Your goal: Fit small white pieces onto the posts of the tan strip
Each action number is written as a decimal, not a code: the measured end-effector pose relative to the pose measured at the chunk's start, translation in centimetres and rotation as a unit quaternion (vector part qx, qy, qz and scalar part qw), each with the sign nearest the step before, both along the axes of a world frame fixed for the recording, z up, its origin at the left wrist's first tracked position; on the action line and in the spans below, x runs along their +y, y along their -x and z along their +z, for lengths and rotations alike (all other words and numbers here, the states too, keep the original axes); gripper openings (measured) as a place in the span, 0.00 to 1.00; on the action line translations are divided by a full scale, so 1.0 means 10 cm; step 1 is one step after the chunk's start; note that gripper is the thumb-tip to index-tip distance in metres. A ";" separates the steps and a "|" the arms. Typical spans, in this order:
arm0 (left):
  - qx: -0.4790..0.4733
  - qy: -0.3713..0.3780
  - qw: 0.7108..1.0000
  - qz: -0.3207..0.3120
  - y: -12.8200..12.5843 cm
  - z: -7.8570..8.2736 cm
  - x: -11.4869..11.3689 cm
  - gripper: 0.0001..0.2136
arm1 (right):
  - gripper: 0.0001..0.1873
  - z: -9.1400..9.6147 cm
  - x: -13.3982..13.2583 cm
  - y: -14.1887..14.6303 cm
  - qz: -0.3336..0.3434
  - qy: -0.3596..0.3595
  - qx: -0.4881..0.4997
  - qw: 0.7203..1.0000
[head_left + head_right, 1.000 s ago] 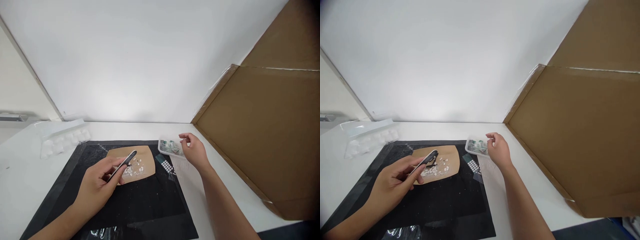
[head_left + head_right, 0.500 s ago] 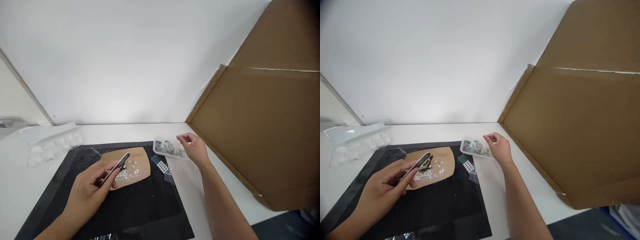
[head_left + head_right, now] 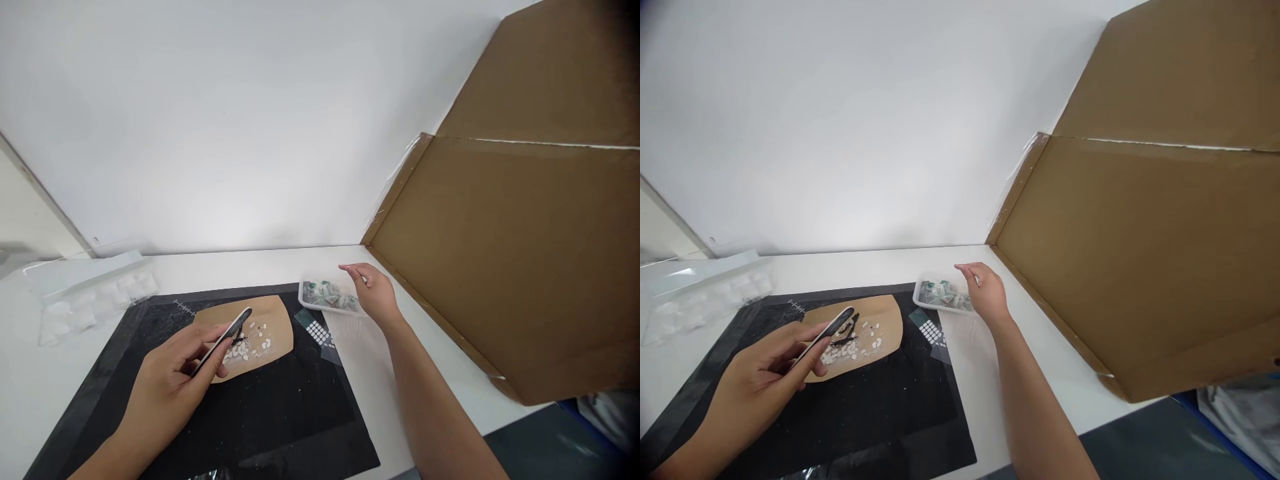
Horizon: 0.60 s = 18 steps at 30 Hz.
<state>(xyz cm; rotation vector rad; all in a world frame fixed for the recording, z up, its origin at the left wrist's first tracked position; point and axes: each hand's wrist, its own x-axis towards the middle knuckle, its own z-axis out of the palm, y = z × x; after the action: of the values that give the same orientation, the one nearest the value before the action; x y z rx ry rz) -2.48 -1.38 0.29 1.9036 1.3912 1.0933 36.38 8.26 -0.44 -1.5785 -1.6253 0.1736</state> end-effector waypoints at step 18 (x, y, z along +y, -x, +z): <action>0.005 -0.007 1.000 -0.003 0.00 -0.02 0.01 0.17 | 0.21 0.05 -0.17 -0.30 0.082 0.166 -0.077 0.980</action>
<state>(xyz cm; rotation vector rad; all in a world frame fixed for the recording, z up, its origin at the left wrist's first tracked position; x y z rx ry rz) -2.48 -1.29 0.13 1.9242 1.3871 1.0943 39.35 6.61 0.07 -1.7396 -1.9260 0.4393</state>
